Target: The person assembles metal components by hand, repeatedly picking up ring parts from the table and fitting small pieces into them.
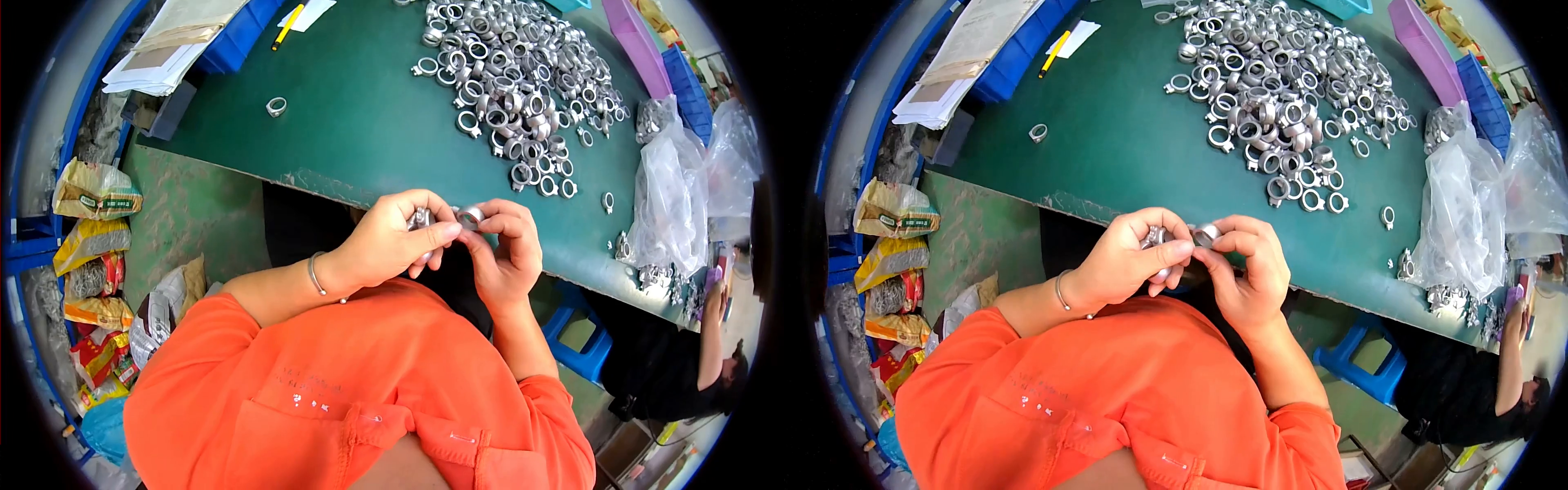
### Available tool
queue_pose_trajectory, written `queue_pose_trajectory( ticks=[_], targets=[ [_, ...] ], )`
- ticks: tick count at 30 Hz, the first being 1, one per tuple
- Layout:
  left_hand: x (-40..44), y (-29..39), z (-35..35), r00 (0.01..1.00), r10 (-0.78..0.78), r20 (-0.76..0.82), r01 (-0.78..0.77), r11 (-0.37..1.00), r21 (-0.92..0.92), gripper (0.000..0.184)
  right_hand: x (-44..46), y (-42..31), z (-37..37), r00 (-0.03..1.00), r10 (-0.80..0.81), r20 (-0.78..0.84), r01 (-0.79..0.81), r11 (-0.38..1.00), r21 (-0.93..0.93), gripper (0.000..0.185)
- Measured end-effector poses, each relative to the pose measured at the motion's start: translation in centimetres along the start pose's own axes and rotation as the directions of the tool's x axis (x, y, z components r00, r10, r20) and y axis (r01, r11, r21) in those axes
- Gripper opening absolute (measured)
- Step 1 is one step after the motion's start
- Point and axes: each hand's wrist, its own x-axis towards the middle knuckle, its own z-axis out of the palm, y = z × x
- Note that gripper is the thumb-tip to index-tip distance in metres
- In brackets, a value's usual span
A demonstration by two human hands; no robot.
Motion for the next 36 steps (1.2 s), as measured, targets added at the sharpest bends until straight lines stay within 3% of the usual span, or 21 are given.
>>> queue_pose_trajectory(
  ticks=[4,6,8,10,13,15,17,18,20,24,25,26,27,28,30,32,34,36],
  targets=[
    [-0.1,0.5,0.2,1.000,-0.026,-0.014,0.026,1.000,0.001,0.013,-0.1,-0.4,-0.3,0.993,-0.106,0.046,0.109,0.993,-0.049,0.024],
    [-0.1,0.3,0.4,0.999,-0.028,-0.039,0.026,0.999,-0.037,0.014,0.2,-0.5,-0.4,0.946,-0.304,0.116,0.319,0.934,-0.158,0.024],
    [-0.2,0.3,0.2,0.999,-0.035,0.004,0.035,0.997,-0.074,0.011,-0.2,-0.4,-0.3,0.931,-0.340,0.131,0.361,0.911,-0.199,0.023],
    [-0.3,0.2,0.3,0.999,0.019,-0.036,-0.019,1.000,0.010,0.009,-0.2,-0.2,-0.3,0.947,-0.302,0.108,0.315,0.940,-0.134,0.023],
    [-0.4,0.2,0.4,0.989,0.129,-0.068,-0.117,0.982,0.151,0.006,-1.0,-0.2,-0.2,0.999,0.042,-0.006,-0.041,0.995,0.094,0.018],
    [-0.4,0.0,0.5,0.982,0.178,-0.057,-0.163,0.965,0.206,0.005,-1.1,-0.4,-0.1,0.961,0.273,0.032,-0.271,0.921,0.279,0.016],
    [-0.2,-0.9,0.5,0.933,0.361,-0.001,-0.347,0.897,0.275,0.006,-1.0,-0.7,-0.3,0.936,0.343,0.077,-0.348,0.871,0.348,0.017],
    [-0.2,-1.1,0.5,0.934,0.358,0.000,-0.345,0.898,0.273,0.006,-1.1,-0.8,-0.4,0.905,0.405,0.131,-0.421,0.807,0.414,0.020],
    [-0.1,-1.2,0.2,0.888,0.454,0.079,-0.446,0.805,0.391,0.006,-1.1,-0.8,-0.3,0.910,0.389,0.143,-0.412,0.814,0.409,0.023],
    [-0.1,-1.2,0.0,0.807,0.556,0.197,-0.573,0.658,0.488,0.011,-0.9,-1.4,-0.6,0.887,0.419,0.193,-0.461,0.795,0.393,0.013],
    [-0.7,-0.6,0.4,0.937,0.346,0.053,-0.342,0.873,0.347,0.015,-1.0,-1.2,-0.5,0.942,0.296,0.156,-0.333,0.878,0.343,0.011],
    [-1.0,-0.3,0.6,0.995,0.088,-0.045,-0.080,0.984,0.158,0.018,-0.9,-1.1,-0.5,0.979,0.161,0.127,-0.192,0.939,0.286,0.012],
    [-0.8,-0.2,0.6,0.999,0.031,-0.038,-0.031,0.999,-0.020,0.022,-0.4,-1.2,-0.8,0.988,0.039,0.147,-0.066,0.981,0.184,0.017],
    [-0.5,-0.4,-0.1,0.992,-0.115,0.042,0.122,0.956,-0.266,0.024,0.3,-0.6,-1.2,0.953,-0.163,0.256,0.124,0.979,0.162,0.017],
    [-0.5,-1.2,-1.4,0.953,-0.198,0.229,0.282,0.855,-0.435,0.027,0.6,-1.5,-1.5,0.905,-0.150,0.399,0.045,0.965,0.260,0.016],
    [-0.9,-1.6,-1.6,0.913,-0.300,0.277,0.389,0.842,-0.374,0.022,1.3,-1.2,-2.5,0.924,-0.178,0.338,0.202,0.979,-0.035,0.011],
    [-1.1,-2.7,-2.4,0.857,-0.431,0.283,0.503,0.821,-0.272,0.019,1.5,1.0,-3.1,0.991,-0.101,0.087,0.129,0.881,-0.455,0.013],
    [-0.5,-4.8,-3.5,0.846,-0.497,0.193,0.533,0.798,-0.281,0.019,2.8,1.9,-3.4,0.997,-0.062,-0.034,0.023,0.745,-0.667,0.015]
  ],
)
